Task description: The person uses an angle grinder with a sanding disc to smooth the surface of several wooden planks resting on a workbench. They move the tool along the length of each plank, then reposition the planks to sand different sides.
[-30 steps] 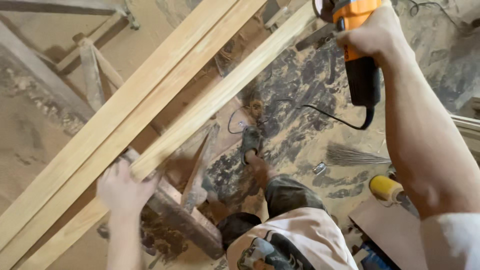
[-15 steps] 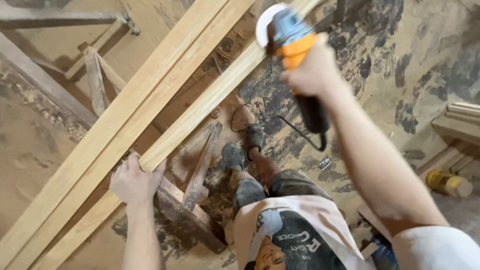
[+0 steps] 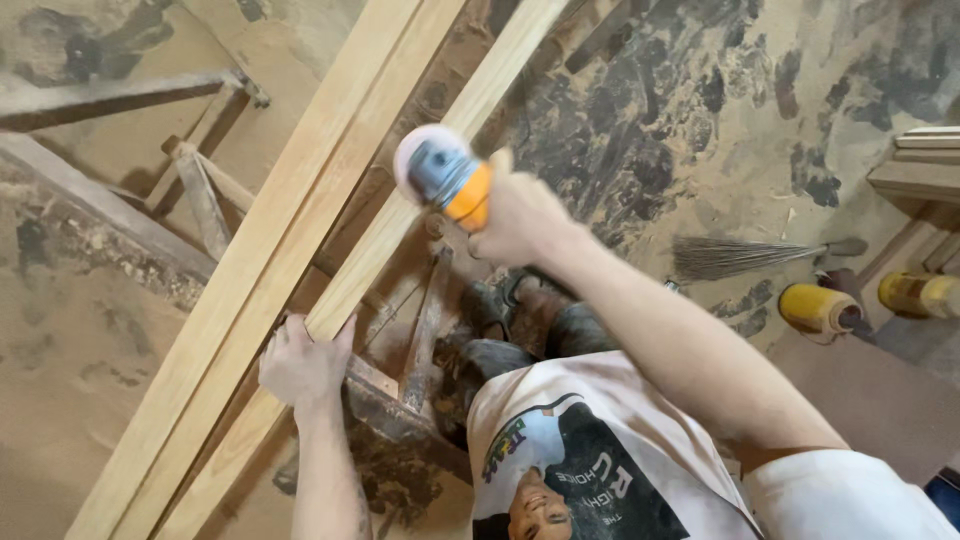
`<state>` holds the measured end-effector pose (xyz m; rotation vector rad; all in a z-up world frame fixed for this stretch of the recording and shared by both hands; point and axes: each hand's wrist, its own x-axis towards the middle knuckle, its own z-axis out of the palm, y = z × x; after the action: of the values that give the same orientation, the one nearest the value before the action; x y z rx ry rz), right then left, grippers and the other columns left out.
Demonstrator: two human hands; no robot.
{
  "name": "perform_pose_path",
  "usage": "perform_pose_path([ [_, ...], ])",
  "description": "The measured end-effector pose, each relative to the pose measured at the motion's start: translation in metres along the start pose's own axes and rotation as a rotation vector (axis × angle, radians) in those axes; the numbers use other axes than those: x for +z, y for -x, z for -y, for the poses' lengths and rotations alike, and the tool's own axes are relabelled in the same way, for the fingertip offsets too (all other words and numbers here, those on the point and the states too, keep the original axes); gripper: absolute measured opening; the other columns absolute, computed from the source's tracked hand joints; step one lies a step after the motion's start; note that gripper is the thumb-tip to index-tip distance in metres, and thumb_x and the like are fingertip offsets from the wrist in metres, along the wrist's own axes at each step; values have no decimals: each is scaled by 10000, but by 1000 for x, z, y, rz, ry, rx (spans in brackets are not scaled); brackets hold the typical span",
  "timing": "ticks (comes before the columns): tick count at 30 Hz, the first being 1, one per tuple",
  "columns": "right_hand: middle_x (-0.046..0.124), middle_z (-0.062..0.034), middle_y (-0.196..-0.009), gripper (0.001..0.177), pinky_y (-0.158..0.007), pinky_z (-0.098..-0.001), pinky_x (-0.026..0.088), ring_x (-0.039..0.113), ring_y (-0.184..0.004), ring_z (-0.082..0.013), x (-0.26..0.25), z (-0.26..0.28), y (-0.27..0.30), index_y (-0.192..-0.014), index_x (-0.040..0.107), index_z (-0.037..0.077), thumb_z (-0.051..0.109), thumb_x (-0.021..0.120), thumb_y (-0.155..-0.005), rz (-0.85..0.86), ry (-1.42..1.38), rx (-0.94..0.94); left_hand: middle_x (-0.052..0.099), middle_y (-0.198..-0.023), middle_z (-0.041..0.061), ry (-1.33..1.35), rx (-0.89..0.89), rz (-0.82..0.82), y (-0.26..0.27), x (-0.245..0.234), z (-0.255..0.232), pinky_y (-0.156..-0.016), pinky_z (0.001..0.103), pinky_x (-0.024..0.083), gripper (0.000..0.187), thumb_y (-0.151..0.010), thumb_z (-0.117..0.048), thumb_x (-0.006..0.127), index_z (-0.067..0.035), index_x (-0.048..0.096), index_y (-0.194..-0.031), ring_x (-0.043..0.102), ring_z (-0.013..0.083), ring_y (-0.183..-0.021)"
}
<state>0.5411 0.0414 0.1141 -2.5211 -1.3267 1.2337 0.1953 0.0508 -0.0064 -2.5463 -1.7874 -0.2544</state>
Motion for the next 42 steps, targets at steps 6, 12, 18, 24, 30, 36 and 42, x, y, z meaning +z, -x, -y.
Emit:
perform_pose_path([
  [6,643,-190,-1053,733,-717,-388,611,697,-845,-276,-71,-66,-45,-1307,307,-49,99,769,-758,-139,-194,199,723,-827,108,-3,10,-14,0,-2,0,-700,436,573,578,-649,-553,939,-92,697,-900,702,317,-743],
  [12,640,-232,-1126,821,-807,-403,600,683,-962,-327,-126,-147,-105,-1280,370,-78,210,910,-732,-342,-50,214,712,-796,117,-10,-20,-8,6,2,1,-722,449,571,547,-650,-542,932,-120,730,-934,693,328,-739],
  [18,692,-186,-1063,652,-769,-380,599,716,-932,-291,-183,-218,-162,-1167,577,-74,239,941,-727,-473,-108,151,677,-736,133,-70,-46,17,4,-2,0,-711,456,563,517,-709,-546,900,-92,695,-848,674,343,-708],
  [24,716,-122,-1050,508,-730,-343,633,753,-923,-233,-229,-238,-191,-1163,638,-25,172,873,-759,-502,-322,138,678,-760,123,-81,-32,53,4,-4,1,-719,452,560,492,-763,-534,871,-89,681,-849,677,331,-729],
  [30,686,-221,-1097,724,-786,-392,608,720,-979,-299,-173,-207,-169,-1193,464,-89,198,955,-745,-490,-123,-48,700,-827,112,-2,-23,62,12,2,4,-725,453,552,569,-703,-571,895,-97,706,-954,684,323,-768],
  [36,665,-276,-1102,795,-842,-412,599,709,-998,-362,-95,-134,-106,-1211,403,-106,231,951,-743,-371,-105,-107,717,-899,85,9,-29,44,12,5,5,-780,431,547,610,-618,-497,937,-122,708,-1041,705,285,-853],
  [42,649,-288,-1092,799,-807,-424,620,718,-957,-382,-35,-51,-47,-1224,344,-94,174,884,-701,-207,-109,-62,703,-866,69,83,-48,18,6,0,-3,-744,421,533,572,-621,-476,966,-135,637,-940,696,268,-832],
])
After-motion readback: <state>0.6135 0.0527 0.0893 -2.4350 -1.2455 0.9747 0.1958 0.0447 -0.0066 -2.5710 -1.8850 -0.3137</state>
